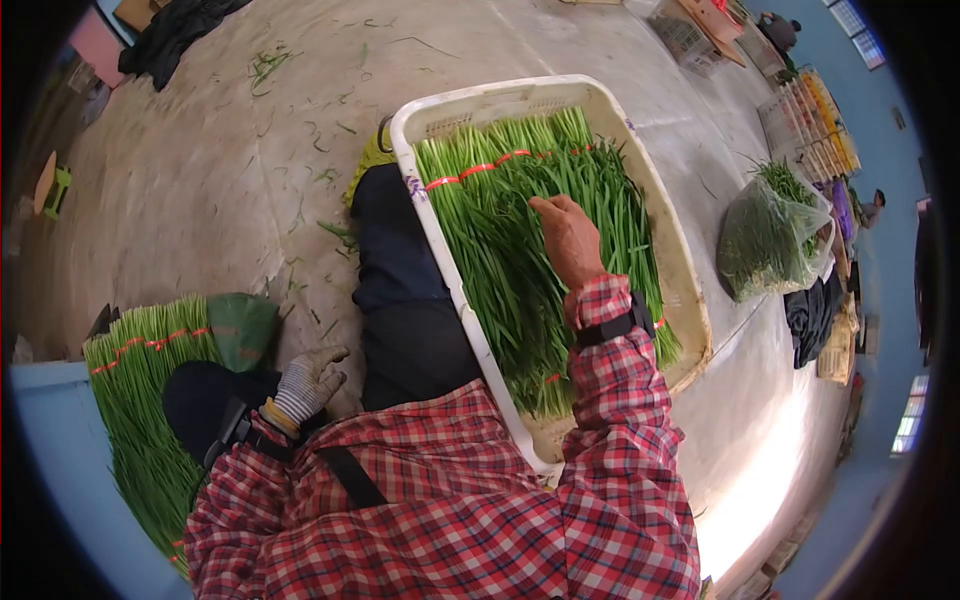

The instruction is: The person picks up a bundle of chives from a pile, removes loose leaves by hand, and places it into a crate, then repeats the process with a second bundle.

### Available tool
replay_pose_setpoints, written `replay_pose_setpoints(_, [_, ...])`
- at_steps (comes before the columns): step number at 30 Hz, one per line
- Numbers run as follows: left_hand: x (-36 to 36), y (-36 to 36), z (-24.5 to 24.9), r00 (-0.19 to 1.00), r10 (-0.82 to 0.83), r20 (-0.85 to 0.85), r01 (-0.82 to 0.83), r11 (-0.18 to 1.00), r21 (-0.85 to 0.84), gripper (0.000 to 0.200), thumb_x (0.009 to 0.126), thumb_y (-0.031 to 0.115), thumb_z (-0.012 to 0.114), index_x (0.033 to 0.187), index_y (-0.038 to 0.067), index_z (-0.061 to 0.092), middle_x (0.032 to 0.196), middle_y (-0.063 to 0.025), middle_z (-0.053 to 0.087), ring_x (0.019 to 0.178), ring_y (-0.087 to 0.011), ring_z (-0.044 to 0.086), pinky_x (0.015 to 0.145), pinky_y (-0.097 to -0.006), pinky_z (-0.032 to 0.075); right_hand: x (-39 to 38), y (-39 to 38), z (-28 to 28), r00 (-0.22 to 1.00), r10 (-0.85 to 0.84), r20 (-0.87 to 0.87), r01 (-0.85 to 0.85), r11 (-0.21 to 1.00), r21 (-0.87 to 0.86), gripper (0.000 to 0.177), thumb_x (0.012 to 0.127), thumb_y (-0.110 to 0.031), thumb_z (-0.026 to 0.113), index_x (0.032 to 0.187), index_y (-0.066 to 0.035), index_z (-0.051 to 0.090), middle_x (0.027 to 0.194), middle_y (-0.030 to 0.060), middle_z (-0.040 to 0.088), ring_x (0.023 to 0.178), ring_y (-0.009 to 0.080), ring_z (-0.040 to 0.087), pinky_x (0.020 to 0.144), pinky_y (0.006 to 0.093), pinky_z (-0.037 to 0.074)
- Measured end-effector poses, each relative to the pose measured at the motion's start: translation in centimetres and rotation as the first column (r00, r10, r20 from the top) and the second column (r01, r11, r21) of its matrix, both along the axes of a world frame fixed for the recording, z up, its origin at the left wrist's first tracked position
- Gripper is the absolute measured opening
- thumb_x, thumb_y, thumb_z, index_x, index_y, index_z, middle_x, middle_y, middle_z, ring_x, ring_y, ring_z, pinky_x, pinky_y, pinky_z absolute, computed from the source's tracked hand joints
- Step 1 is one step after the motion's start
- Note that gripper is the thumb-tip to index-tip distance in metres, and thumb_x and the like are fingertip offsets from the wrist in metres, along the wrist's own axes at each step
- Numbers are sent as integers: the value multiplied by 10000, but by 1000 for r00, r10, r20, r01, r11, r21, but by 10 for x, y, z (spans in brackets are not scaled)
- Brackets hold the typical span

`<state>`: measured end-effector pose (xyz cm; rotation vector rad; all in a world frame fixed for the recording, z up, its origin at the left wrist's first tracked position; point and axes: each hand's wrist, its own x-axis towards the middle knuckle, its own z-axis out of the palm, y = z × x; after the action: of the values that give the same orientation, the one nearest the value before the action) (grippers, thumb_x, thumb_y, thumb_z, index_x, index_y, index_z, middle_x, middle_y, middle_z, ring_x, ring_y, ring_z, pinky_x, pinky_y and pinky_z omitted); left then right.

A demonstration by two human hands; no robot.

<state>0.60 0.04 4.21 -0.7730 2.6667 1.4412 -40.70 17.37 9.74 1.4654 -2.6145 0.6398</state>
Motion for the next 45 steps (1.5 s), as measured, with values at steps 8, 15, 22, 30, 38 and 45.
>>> replay_pose_setpoints(8, [-2,-2,5,992,63,108,-74,992,106,390,806,175,606,1158,10,614,1049,-205,661,973,-350,640,868,-382,495,-23,-32,-17,991,25,-131,21,941,336,64,801,-98,581,821,-104,642,915,71,610,921,281,604,714,405,500])
replay_pose_setpoints(15, [3,-7,-7,991,82,104,-97,983,154,385,804,136,619,1159,-13,611,1040,-202,666,982,-313,648,874,-361,493,-29,21,-32,925,-195,326,359,730,-581,279,846,-222,601,1113,-145,625,1163,142,591,1060,325,562,836,414,475])
replay_pose_setpoints(22, [10,-10,-29,977,109,183,-153,957,247,408,795,80,634,1189,-17,591,1041,-185,672,981,-263,653,886,-335,487,17,40,-73,885,-454,-105,460,814,353,621,873,-517,519,1431,-298,359,1528,93,253,1389,420,194,1019,691,187])
replay_pose_setpoints(30, [21,-10,-51,926,214,312,-330,860,389,407,839,-52,566,1245,-19,568,1152,-144,634,1034,-210,614,887,-305,475,-3,51,-126,870,-481,-107,490,824,286,568,861,-524,536,1375,-307,431,1529,72,233,1398,419,147,982,735,169])
replay_pose_setpoints(38, [36,-9,-46,948,238,212,-308,852,422,405,846,-36,569,1250,-25,559,1149,-134,631,1049,-188,599,890,-302,481,3,49,-95,889,-458,-24,453,869,201,572,849,-488,562,1375,-298,437,1515,89,253,1395,422,151,1017,700,179])
replay_pose_setpoints(45, [46,-29,-35,954,281,105,-299,866,402,357,860,-23,575,1216,1,590,1073,-76,643,974,-143,589,882,-269,468,-15,180,96,890,-261,374,372,890,-265,299,914,-231,576,1163,-77,637,1007,141,682,914,196,634,814,311,481])
